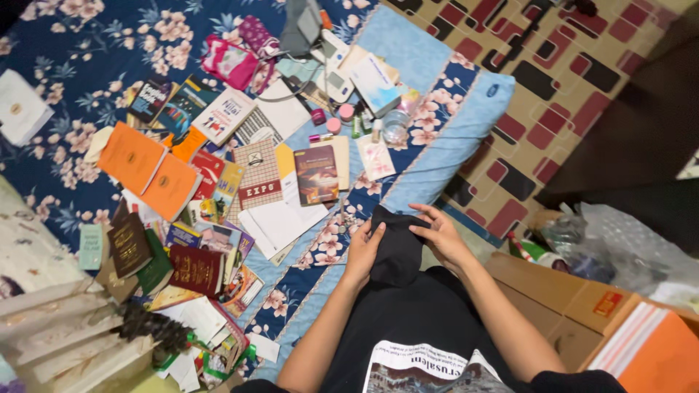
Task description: The person wipes the covers of several books and small containers with a dark cloth. They pick up each item from a cluttered bed, wipe it, and place it on a wooden shelf. The person handles books and pink containers one at a time.
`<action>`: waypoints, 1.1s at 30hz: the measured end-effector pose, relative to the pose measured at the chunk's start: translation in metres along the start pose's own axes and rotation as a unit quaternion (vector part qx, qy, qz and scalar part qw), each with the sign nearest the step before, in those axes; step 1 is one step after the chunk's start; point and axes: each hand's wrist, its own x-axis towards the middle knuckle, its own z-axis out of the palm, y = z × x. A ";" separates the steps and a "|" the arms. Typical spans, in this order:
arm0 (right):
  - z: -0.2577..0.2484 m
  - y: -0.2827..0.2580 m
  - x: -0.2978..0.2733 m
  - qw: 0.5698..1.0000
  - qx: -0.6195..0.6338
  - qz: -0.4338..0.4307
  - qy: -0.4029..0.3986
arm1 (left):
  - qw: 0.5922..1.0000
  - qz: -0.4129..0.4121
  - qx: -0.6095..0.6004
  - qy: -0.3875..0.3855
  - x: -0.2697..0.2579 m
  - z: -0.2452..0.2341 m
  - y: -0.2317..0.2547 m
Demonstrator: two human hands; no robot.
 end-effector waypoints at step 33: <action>-0.012 -0.033 0.252 0.962 -0.131 0.173 -0.166 | 0.941 -0.078 -0.212 0.251 0.139 -0.032 0.025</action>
